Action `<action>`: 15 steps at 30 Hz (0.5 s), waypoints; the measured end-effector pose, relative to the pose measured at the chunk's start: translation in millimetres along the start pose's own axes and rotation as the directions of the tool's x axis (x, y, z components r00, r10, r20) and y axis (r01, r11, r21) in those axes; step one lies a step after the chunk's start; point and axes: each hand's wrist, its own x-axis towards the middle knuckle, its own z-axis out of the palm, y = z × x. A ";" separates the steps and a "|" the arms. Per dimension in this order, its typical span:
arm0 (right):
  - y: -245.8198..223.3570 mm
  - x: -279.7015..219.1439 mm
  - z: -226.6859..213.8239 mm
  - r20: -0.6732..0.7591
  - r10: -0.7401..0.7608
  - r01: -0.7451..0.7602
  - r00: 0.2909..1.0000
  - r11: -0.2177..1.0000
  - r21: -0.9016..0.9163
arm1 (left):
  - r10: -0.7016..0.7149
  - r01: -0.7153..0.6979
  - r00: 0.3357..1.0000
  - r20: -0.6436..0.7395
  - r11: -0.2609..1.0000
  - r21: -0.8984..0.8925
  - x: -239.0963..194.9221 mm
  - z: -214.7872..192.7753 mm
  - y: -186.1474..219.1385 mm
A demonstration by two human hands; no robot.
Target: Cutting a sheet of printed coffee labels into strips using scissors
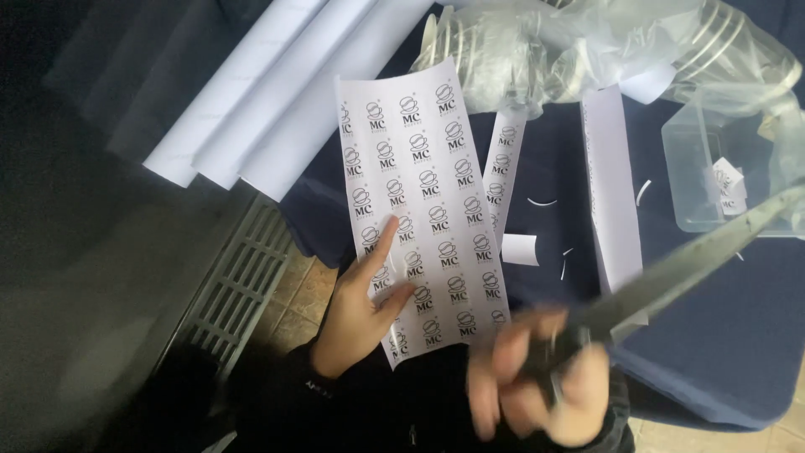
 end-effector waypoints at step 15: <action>35.6 -4.8 -121.1 -0.759 -0.310 -0.813 0.572 -0.094 -0.575 | -0.013 0.012 1.000 -0.006 0.990 -0.138 2.3 12.5 -22.1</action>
